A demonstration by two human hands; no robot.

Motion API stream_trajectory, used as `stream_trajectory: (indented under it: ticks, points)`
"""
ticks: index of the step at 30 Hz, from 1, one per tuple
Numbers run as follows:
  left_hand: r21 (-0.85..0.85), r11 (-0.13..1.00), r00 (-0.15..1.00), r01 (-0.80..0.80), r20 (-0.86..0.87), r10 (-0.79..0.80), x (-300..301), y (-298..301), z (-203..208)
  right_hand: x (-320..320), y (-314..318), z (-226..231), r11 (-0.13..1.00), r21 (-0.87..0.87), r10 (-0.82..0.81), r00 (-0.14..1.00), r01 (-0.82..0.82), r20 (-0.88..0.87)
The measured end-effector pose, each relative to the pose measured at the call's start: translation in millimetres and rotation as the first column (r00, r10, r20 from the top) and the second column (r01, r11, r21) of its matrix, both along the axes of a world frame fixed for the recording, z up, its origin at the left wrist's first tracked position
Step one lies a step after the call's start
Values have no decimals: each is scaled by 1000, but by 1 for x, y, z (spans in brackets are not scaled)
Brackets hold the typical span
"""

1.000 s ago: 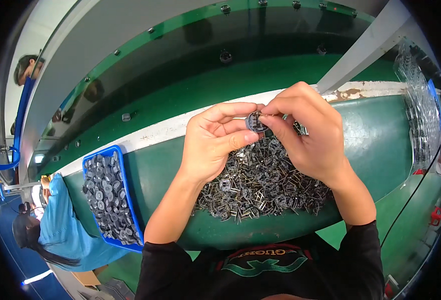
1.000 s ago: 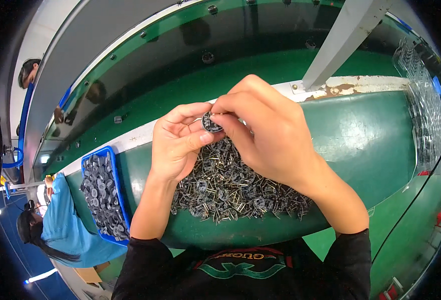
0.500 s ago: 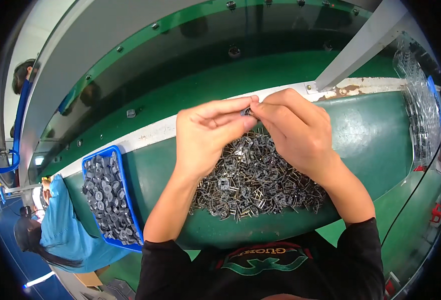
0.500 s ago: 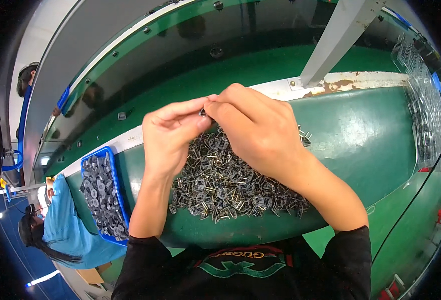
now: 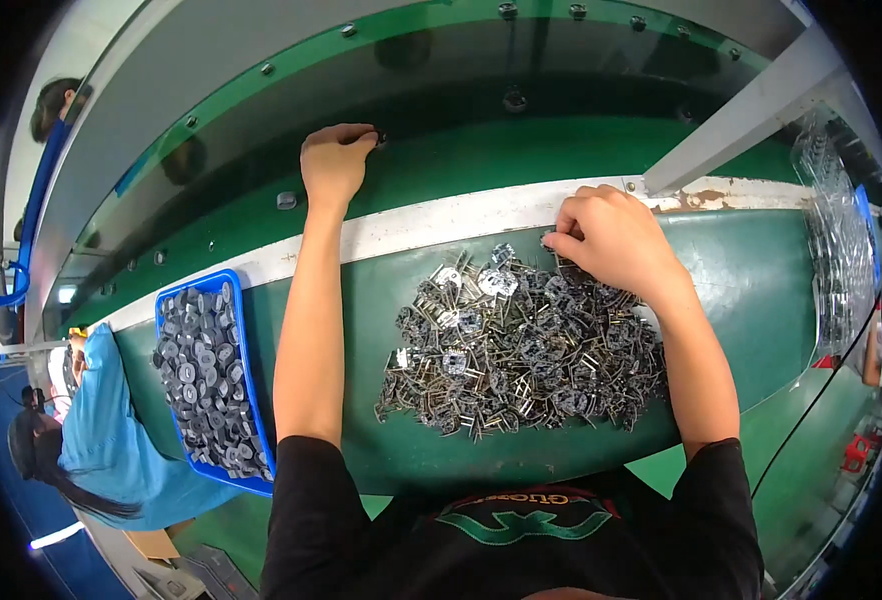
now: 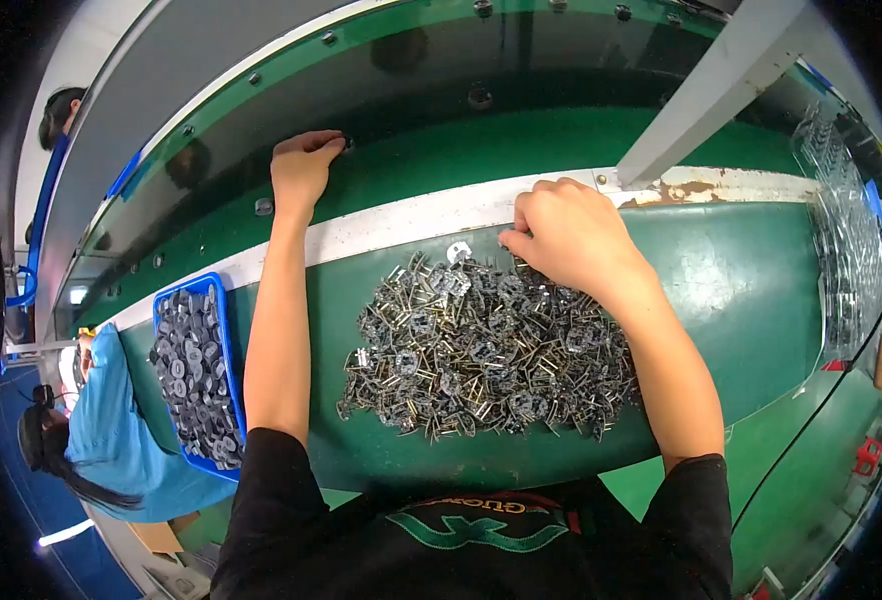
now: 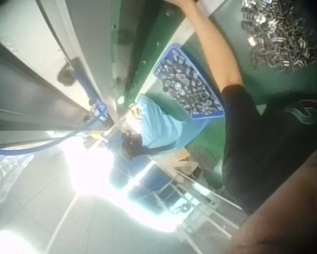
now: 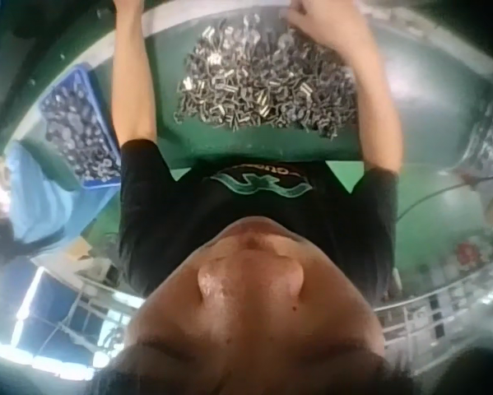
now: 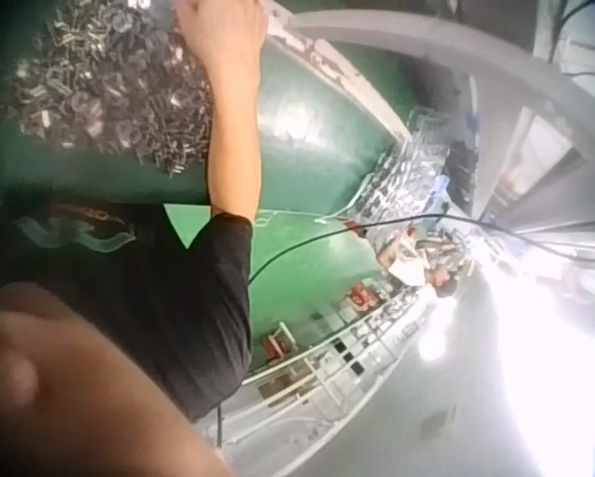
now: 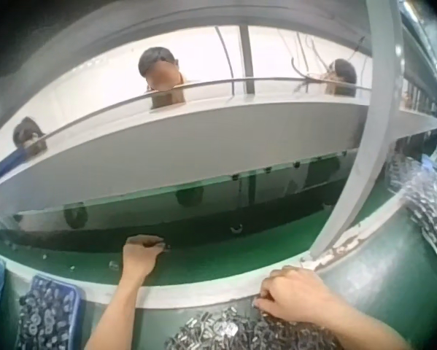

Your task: The person inserts metal pins and clips into grey plastic housings by hand, one by one, at a factory assembly line.

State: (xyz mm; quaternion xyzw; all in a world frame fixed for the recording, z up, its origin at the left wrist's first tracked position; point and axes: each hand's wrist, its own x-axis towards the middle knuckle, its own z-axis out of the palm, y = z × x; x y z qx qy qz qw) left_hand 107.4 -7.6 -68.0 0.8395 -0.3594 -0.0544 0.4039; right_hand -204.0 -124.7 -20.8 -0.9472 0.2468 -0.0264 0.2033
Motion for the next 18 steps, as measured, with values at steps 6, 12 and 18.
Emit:
stream_trajectory:
  ticks: [6, 12, 18]
  points:
    - [-54, 998, 997, -25, 68, 28, 18, 18, -4, 0, 4, 0, 995, 83, -50, 997, 54, -52]
    - [251, 968, 912, -17, 401, -88, 62, 104, 0, 2, 7, 1, 984, 120, 103, 971, -131, 216]
    - [177, 969, 979, 172, 79, -188, 22, 96, 20, 3, 14, 16, 783, 618, -106, 964, -71, 245]
